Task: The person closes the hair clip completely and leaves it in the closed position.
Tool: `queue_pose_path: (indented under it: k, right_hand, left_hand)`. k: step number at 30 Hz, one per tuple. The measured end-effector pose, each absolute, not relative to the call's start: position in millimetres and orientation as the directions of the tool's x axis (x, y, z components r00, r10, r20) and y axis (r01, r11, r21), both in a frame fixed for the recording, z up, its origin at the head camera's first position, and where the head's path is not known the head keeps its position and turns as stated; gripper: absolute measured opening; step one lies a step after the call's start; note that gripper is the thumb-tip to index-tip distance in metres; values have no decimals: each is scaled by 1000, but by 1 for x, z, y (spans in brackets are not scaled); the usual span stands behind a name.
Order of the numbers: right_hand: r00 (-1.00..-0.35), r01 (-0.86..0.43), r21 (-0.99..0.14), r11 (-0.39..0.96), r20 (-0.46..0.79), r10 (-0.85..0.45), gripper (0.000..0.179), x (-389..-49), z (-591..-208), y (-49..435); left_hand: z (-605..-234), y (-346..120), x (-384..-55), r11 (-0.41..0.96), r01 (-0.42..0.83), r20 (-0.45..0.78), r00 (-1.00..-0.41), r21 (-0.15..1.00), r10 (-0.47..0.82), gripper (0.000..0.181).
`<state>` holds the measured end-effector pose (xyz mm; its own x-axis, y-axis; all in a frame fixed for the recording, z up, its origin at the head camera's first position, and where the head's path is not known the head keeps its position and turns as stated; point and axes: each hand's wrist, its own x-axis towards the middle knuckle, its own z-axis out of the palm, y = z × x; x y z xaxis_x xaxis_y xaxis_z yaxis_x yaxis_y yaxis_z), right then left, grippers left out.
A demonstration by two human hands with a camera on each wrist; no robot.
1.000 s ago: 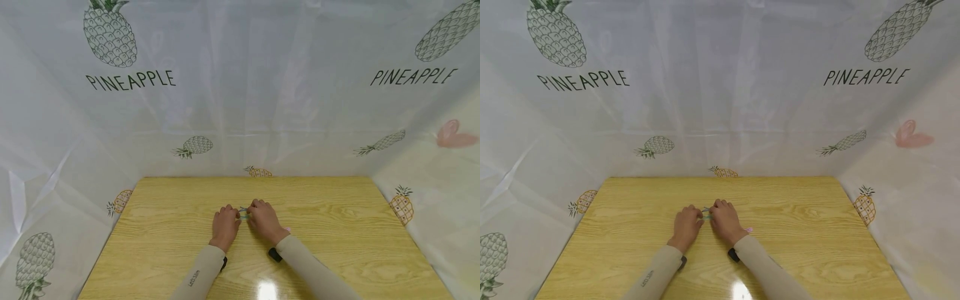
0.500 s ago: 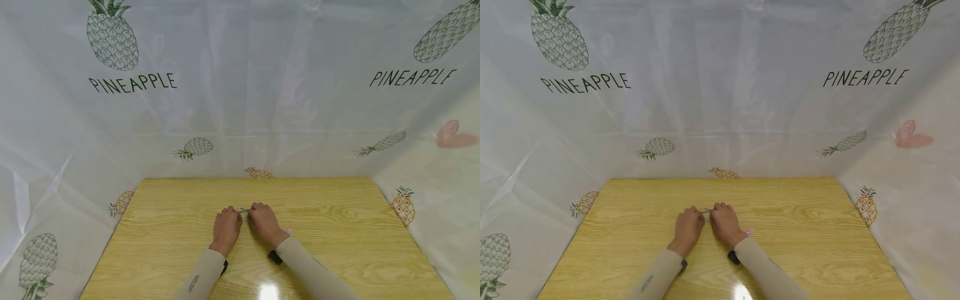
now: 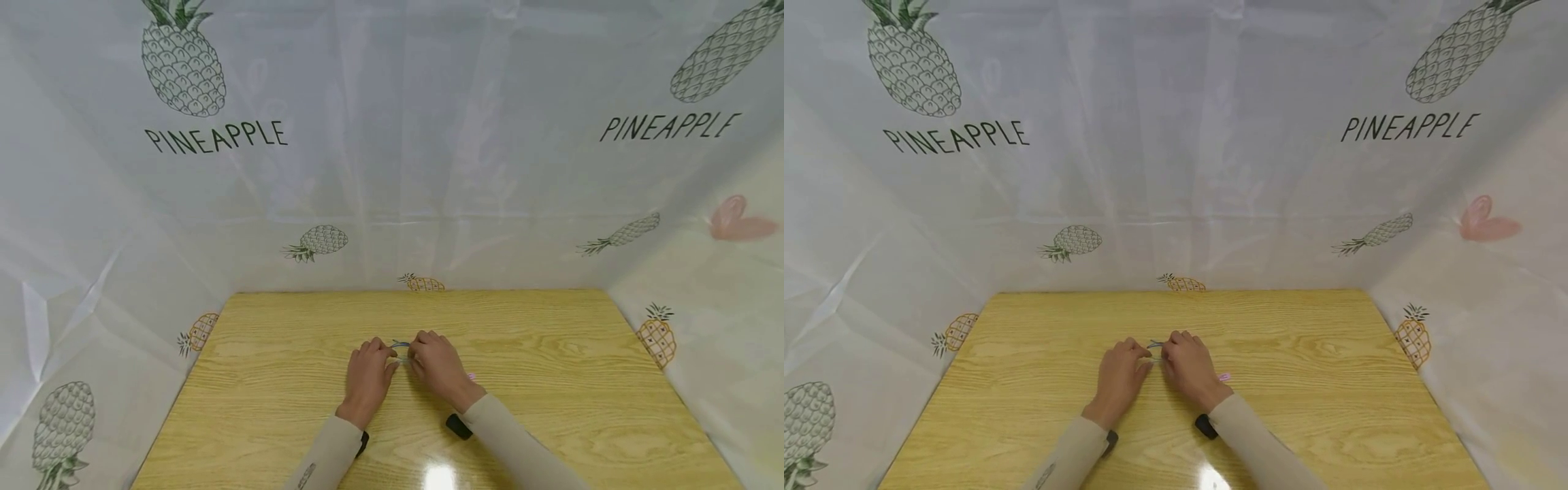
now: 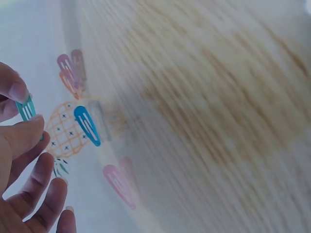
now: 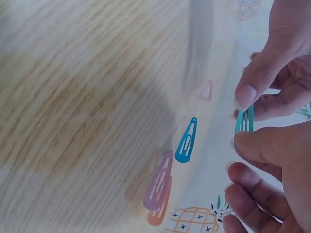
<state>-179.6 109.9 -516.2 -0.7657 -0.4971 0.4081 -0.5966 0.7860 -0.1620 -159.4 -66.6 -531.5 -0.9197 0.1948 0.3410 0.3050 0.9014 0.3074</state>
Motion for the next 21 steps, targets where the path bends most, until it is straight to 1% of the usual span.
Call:
queue_pose_path:
  k: [6, 12, 17, 21]
  right_hand:
    - [-747, -626, -166, 762, 409, -525, 12, -174, -514, 116]
    - [-728, -649, -158, 744, 414, -547, 11, -170, -513, 121]
    - [-708, -678, -184, 712, 425, -564, 11, -167, -509, 126]
    - [-695, -702, -218, 678, 418, -585, 12, -166, -509, 131]
  left_hand:
    - [-528, -67, -155, 899, 343, 394, -892, 273, 221, 10]
    - [-525, -67, -151, 889, 375, 410, -878, 264, 248, 9]
    - [-522, -66, -148, 883, 403, 431, -860, 242, 274, 10]
    - [-519, -66, -147, 869, 430, 436, -850, 247, 296, 10]
